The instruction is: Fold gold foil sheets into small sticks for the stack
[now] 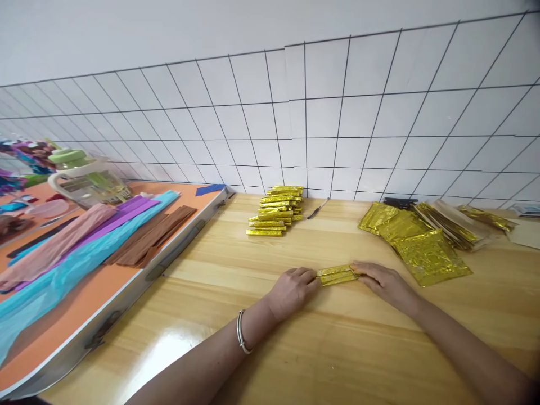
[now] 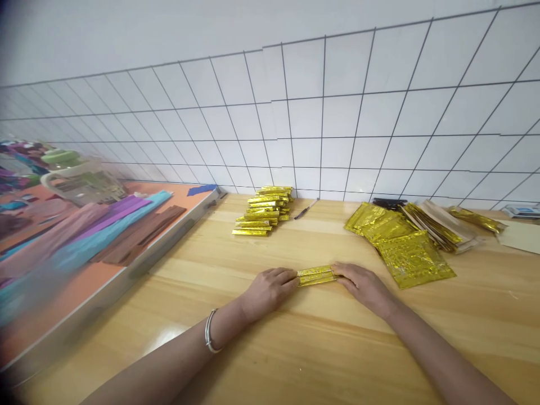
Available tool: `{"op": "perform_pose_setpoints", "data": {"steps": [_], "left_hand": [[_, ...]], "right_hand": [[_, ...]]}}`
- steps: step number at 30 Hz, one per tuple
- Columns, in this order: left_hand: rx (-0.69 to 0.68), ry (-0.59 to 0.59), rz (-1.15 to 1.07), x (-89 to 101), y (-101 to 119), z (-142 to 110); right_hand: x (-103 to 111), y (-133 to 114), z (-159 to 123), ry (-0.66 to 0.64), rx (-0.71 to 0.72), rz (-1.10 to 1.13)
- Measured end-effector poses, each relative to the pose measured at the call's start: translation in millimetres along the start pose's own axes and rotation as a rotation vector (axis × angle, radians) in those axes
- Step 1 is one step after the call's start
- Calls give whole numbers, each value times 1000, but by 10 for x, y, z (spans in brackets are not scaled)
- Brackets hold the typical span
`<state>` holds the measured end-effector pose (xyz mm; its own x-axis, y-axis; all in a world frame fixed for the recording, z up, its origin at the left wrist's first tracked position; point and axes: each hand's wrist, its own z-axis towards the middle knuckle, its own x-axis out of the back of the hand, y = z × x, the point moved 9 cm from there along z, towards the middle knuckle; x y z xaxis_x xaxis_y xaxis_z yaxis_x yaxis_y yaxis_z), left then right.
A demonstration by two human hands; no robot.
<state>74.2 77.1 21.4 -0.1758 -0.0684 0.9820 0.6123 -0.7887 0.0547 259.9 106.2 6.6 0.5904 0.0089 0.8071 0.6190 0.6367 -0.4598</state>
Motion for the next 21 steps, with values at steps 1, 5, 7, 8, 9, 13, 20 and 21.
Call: {"op": "perform_pose_setpoints", "data": {"steps": [1, 5, 7, 8, 9, 13, 20, 21], "left_hand": [[5, -1, -3, 0, -7, -3], [30, -5, -18, -13, -50, -16], [41, 2, -29, -20, -69, -22], [45, 11, -36, -21, -76, -25], [51, 23, -46, -20, -82, -28], [94, 94, -99, 14, -99, -40], [252, 146, -191, 43, -168, 7], [280, 152, -207, 37, -188, 19]], "right_hand": [[-2, -21, 0, -3, 32, 10], [-20, -75, -2, -37, 81, 45], [-28, -80, -5, -41, 66, 39], [-34, -81, -7, -39, 59, 33], [-41, -80, -10, -37, 52, 28], [-66, -41, -9, -28, 2, 25], [-23, -62, 86, 2, -107, 8], [-16, -61, 105, 13, -127, 1]]}}
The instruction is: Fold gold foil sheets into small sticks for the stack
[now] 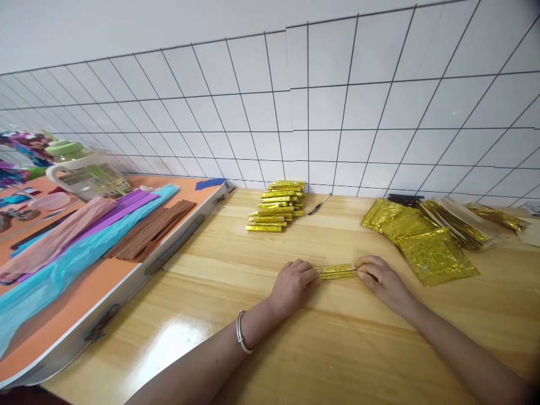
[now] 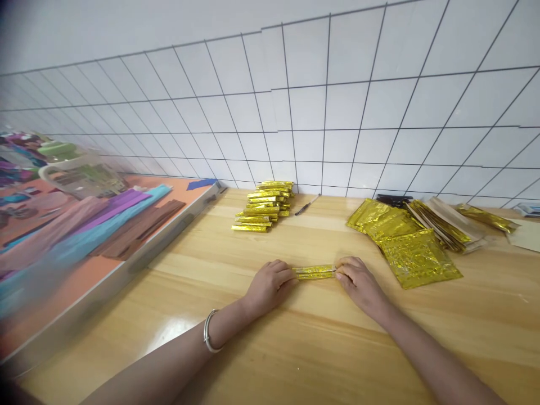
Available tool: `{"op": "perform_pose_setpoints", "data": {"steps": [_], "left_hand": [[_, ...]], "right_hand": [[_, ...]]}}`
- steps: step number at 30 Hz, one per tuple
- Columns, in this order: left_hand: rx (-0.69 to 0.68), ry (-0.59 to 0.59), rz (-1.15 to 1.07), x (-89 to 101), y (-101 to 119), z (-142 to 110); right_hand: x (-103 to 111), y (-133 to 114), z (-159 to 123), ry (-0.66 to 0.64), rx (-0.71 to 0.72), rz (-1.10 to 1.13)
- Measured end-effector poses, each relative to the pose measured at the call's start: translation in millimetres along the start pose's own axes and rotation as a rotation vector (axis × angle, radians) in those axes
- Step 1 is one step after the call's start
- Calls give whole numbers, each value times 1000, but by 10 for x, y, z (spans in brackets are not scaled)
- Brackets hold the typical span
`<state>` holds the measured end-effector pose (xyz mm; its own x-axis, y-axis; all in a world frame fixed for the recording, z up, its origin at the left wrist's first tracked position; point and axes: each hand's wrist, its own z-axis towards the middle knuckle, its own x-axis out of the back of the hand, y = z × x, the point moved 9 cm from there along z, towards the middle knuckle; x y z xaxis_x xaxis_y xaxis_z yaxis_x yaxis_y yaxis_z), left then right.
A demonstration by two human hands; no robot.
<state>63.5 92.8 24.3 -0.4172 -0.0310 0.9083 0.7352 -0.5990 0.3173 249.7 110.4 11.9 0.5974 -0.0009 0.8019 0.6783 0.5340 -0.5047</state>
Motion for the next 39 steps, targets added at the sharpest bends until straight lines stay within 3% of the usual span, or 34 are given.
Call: {"op": "perform_pose_setpoints", "data": {"steps": [5, 10, 18, 28, 33, 36, 39], "left_hand": [[133, 64, -50, -26, -100, 90], [207, 39, -65, -86, -173, 179], [214, 6, -70, -94, -209, 220], [214, 2, 25, -37, -171, 185], [114, -49, 42, -77, -103, 201], [45, -87, 150, -107, -18, 172], [-112, -146, 292, -130, 169, 99]], "right_hand": [[-31, 4, 94, 7, -52, -76], [-59, -21, 162, -59, -96, -219], [-40, -100, 220, -110, -118, -468], [2, -1, 161, -66, -192, -505], [38, 124, 86, -4, -207, -384], [3, 52, 73, -8, -121, -310], [-18, -64, 56, -30, -23, -351]]}}
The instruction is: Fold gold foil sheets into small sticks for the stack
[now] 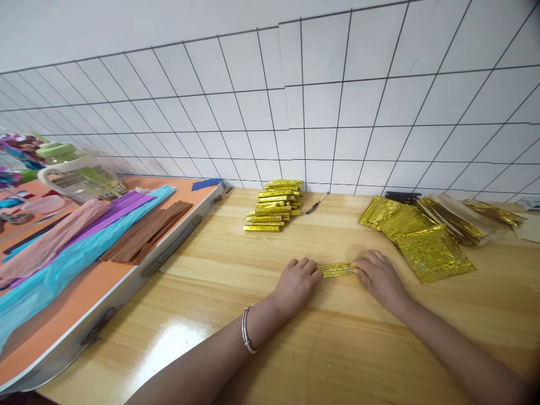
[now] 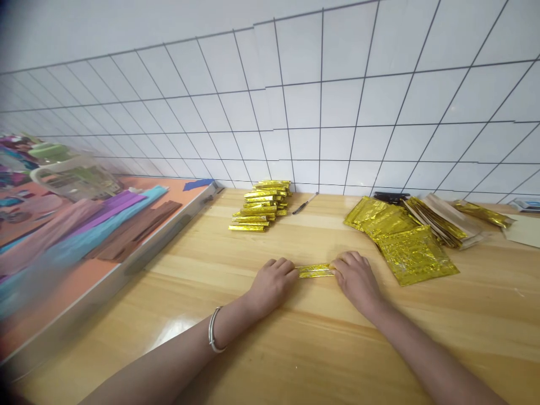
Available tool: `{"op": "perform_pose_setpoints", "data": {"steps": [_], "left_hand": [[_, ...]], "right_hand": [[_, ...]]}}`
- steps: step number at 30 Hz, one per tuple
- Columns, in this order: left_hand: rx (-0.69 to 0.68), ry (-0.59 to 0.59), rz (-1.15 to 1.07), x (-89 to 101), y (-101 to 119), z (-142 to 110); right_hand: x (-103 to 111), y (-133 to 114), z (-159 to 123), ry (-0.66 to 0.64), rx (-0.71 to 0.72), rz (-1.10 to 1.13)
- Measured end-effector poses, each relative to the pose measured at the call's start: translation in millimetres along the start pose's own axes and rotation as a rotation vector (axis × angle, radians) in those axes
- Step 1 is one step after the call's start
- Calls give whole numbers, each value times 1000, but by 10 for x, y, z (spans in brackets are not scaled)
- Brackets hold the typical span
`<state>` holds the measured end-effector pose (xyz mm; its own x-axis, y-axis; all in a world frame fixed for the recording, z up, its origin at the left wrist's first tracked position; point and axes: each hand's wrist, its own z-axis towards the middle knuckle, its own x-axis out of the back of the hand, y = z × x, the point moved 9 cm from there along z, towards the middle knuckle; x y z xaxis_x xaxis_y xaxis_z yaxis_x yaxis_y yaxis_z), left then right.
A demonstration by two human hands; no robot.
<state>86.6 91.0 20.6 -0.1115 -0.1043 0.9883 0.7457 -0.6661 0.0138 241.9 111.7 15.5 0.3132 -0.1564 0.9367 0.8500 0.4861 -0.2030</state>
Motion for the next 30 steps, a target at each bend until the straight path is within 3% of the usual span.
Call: {"op": "perform_pose_setpoints", "data": {"steps": [5, 13, 18, 22, 30], "left_hand": [[-183, -49, 132, 82, 182, -62], [-264, -29, 198, 79, 231, 91], [14, 86, 23, 73, -41, 76], [205, 152, -151, 32, -235, 33], [357, 142, -309, -33, -387, 19]], "right_hand": [[32, -147, -54, -54, 223, -117], [70, -315, -86, -75, 402, -229], [118, -272, -91, 37, 321, -163], [76, -101, -9, 2, 149, -69], [13, -2, 152, -64, 20, -99]]}}
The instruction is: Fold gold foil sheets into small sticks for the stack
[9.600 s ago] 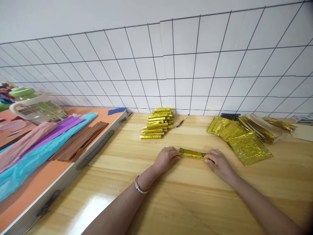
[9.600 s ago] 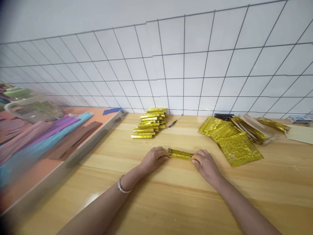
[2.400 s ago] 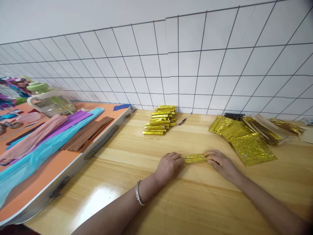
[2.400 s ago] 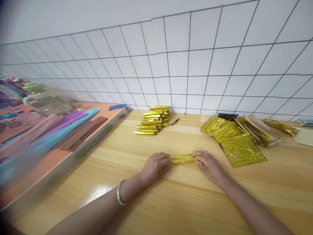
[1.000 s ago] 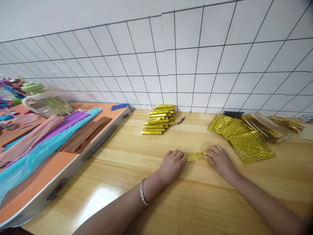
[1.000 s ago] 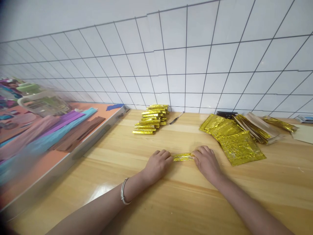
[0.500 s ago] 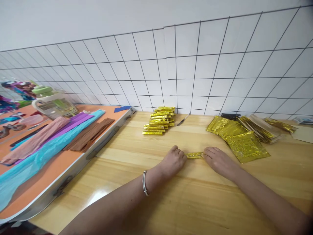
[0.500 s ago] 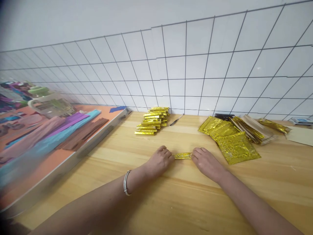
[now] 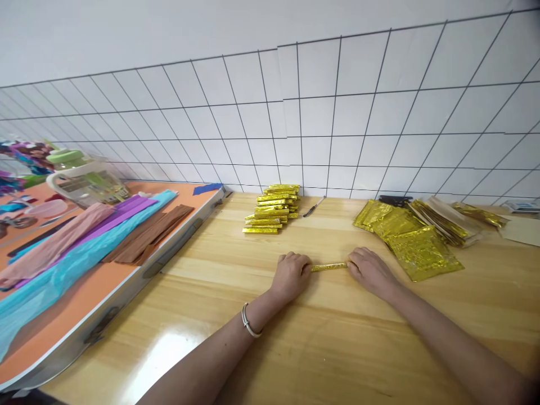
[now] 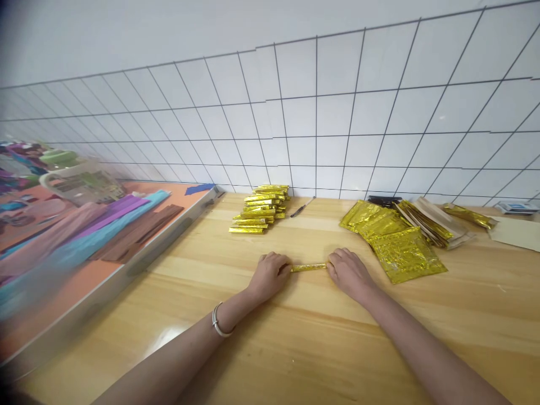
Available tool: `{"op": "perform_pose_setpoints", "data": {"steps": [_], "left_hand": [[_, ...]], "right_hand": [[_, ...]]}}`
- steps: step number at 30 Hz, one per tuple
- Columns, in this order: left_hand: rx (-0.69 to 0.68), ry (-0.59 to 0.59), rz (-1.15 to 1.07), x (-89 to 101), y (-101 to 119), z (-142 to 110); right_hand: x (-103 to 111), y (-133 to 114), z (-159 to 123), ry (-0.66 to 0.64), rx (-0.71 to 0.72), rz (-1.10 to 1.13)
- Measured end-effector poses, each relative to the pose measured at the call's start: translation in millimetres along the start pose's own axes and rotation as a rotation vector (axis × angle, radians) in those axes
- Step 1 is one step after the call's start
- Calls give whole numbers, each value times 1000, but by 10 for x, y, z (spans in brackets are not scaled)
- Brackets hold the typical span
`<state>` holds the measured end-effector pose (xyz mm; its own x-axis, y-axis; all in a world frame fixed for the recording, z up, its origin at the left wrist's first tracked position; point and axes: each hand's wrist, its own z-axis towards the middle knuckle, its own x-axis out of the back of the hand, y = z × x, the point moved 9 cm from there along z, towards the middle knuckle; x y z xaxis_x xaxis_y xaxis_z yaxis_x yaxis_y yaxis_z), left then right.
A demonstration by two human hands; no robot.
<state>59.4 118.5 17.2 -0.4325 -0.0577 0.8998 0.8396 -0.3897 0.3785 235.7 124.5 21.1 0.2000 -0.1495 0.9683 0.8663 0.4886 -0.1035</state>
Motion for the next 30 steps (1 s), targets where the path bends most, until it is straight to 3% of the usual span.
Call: {"op": "perform_pose_setpoints", "data": {"steps": [11, 17, 24, 30], "left_hand": [[24, -73, 78, -25, -50, 64], [-11, -131, 14, -30, -68, 79], [-129, -115, -8, -59, 20, 37], [-218, -98, 72, -102, 71, -38]], "right_hand": [[-50, 45, 172, -77, -46, -82], [-38, 38, 74, 21, -74, -80], [-109, 2, 18, 6, 125, 189], [-108, -37, -23, 12, 158, 196]]}}
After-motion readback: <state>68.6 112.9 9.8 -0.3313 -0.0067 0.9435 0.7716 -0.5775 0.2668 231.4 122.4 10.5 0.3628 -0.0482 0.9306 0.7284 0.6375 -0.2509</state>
